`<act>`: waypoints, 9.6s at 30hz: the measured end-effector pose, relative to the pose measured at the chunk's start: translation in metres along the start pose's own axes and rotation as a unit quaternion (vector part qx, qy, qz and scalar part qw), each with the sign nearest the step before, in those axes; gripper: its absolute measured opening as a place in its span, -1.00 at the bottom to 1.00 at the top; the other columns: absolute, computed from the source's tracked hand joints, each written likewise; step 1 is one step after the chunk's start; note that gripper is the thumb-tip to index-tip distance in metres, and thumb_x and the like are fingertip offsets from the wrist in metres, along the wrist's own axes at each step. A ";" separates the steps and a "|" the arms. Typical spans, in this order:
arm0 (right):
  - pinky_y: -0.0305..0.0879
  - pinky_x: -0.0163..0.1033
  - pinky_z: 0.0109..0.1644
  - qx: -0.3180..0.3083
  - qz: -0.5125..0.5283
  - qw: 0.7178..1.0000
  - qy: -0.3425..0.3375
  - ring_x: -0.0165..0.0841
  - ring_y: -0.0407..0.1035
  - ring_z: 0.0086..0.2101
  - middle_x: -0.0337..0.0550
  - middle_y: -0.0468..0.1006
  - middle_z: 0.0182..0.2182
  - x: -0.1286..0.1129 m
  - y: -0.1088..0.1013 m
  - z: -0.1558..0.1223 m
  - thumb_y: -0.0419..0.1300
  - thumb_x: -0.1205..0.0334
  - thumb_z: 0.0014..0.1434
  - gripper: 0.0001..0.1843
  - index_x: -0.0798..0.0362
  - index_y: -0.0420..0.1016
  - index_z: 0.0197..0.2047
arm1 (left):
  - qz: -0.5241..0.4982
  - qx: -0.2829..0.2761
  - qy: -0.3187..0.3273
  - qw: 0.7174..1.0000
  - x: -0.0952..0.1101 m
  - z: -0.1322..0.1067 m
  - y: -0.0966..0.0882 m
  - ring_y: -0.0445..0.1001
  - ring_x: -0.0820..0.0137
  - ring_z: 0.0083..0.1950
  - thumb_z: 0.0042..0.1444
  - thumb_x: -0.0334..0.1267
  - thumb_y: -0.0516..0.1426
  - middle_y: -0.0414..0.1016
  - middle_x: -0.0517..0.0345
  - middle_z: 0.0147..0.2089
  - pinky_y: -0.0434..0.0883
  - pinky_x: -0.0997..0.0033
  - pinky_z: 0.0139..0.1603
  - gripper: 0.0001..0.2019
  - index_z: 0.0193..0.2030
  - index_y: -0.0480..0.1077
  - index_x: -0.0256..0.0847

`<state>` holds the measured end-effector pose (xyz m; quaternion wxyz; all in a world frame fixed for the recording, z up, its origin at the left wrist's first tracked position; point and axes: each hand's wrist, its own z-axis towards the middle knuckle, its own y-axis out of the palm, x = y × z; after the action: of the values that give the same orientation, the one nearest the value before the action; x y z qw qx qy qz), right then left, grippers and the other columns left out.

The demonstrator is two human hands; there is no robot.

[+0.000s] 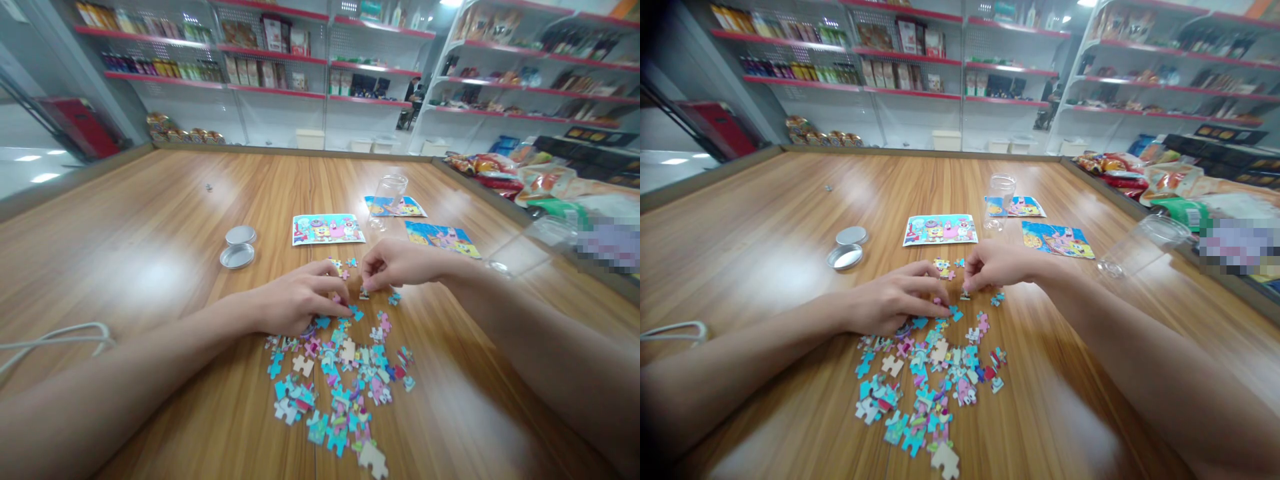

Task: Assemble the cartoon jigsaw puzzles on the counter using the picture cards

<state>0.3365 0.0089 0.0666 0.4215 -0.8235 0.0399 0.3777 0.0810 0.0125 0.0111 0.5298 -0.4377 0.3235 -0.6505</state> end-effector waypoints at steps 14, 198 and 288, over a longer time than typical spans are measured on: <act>0.18 -0.33 -0.37 0.221 -0.076 0.972 -0.031 -0.41 0.41 -0.42 -0.18 0.58 -0.45 -0.001 0.040 0.027 0.22 0.28 0.20 -0.89 0.12 0.56 -0.26 | 0.052 0.072 -0.111 0.990 -0.028 -0.016 0.004 0.35 0.22 0.04 0.09 -0.67 0.04 0.57 0.01 0.02 0.45 0.07 0.09 -0.47 0.10 0.53 -0.16; 0.26 -0.22 -0.11 0.302 -0.139 0.926 -0.177 -0.33 0.39 -0.22 -0.11 0.54 -0.26 0.012 0.050 0.029 0.29 0.36 0.20 -0.87 0.13 0.58 -0.15 | 0.040 0.068 -0.109 0.991 -0.040 -0.019 -0.005 0.39 0.27 -0.09 0.03 -0.65 0.03 0.64 0.07 -0.15 0.39 0.14 0.04 -0.64 -0.27 0.57 -0.19; 0.19 -0.33 -0.34 -0.022 -0.060 0.984 -0.167 -0.47 0.37 -0.42 -0.29 0.55 -0.44 -0.050 0.057 -0.018 0.35 0.20 0.18 -0.87 0.07 0.56 -0.31 | 0.020 0.072 -0.093 0.993 -0.039 -0.021 -0.005 0.35 0.27 -0.07 0.07 -0.65 0.03 0.61 0.05 -0.15 0.41 0.16 0.02 -0.67 -0.25 0.53 -0.22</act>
<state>0.2898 -0.0535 0.0684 0.4263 -0.7585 -0.0892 0.4848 0.0613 0.0504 -0.0016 0.6009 -0.4503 0.2337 -0.6177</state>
